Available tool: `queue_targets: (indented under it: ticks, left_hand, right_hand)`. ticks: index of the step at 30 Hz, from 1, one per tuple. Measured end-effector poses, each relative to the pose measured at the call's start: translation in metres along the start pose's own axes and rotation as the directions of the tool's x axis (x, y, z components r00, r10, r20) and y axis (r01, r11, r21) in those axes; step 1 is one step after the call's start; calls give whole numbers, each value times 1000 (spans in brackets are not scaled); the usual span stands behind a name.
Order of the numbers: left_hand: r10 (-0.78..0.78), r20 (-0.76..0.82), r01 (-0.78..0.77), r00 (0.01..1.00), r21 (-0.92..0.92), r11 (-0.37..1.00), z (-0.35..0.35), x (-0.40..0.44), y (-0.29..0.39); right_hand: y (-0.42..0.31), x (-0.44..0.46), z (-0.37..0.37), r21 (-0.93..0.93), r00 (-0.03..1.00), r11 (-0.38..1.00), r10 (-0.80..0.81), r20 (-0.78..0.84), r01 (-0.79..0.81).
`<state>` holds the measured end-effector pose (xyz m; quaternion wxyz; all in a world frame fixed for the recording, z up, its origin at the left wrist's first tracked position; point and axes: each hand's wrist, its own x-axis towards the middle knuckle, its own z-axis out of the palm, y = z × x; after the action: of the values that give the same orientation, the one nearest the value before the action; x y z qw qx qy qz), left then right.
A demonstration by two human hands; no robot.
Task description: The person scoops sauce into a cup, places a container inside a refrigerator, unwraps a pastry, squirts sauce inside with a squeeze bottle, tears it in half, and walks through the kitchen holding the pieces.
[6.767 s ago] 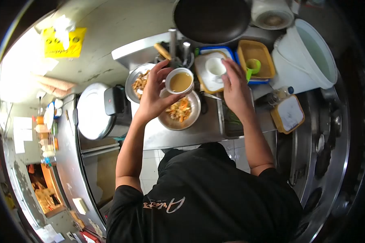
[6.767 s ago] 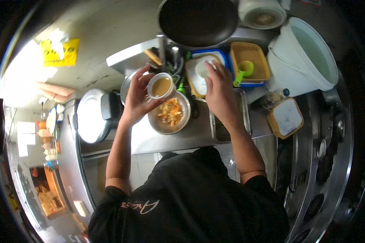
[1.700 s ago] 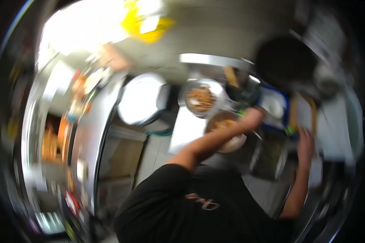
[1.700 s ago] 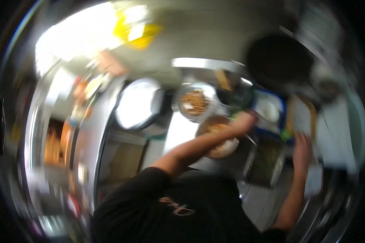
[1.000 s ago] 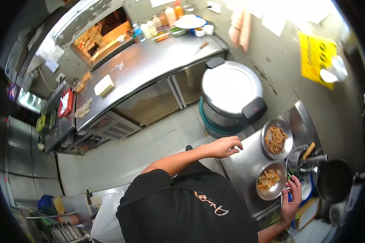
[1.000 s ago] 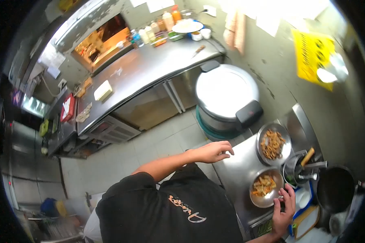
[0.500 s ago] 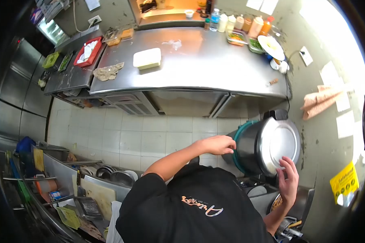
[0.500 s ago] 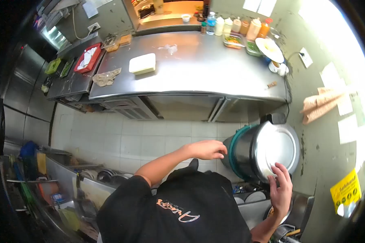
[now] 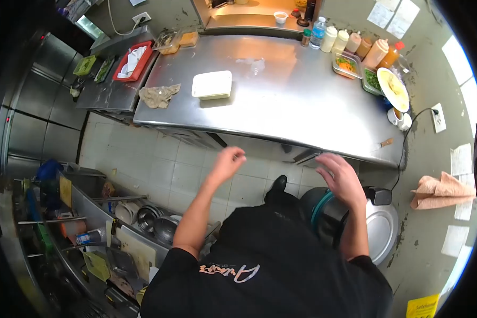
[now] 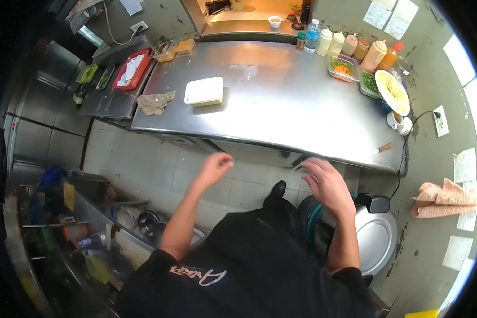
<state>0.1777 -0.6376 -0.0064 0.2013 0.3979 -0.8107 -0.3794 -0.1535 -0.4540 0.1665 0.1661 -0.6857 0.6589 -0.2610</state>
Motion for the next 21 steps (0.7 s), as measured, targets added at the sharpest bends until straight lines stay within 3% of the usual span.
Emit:
queue_targets:
  ticks: [2, 4, 7, 10, 13, 16, 19, 21]
  left_hand:
    - [-140, -91, 143, 986, 29, 989, -42, 25, 19]
    - [-169, -159, 199, 973, 194, 961, -71, 53, 17]
    - [-159, -298, 219, 941, 178, 959, -93, 93, 17]
    - [77, -393, 19, 916, 234, 972, -98, 142, -19]
    - [51, -248, 68, 968, 449, 891, -99, 198, -54]
    - [34, -388, 93, 921, 304, 948, -92, 230, -55]
    - [212, -259, -97, 942, 393, 914, -90, 259, -88]
    - [206, -230, -105, 951, 389, 915, -89, 267, -92]
  right_hand:
    - [4, 40, 1, 65, 996, 997, -48, 72, 43]
    - [8, 77, 6, 72, 990, 993, -104, 93, 98]
    - [5, 114, 14, 17, 977, 981, -196, 85, 196]
    - [-5, 135, 20, 135, 970, 977, -187, 158, 166]
    - [-2, 144, 30, 25, 969, 994, -109, 221, 106]
    - [-20, 143, 26, 62, 982, 998, 16, 190, -28]
    - [-27, 138, 26, 23, 979, 994, 102, 177, -108]
    - [-30, 132, 25, 4, 974, 985, 172, 148, -174]
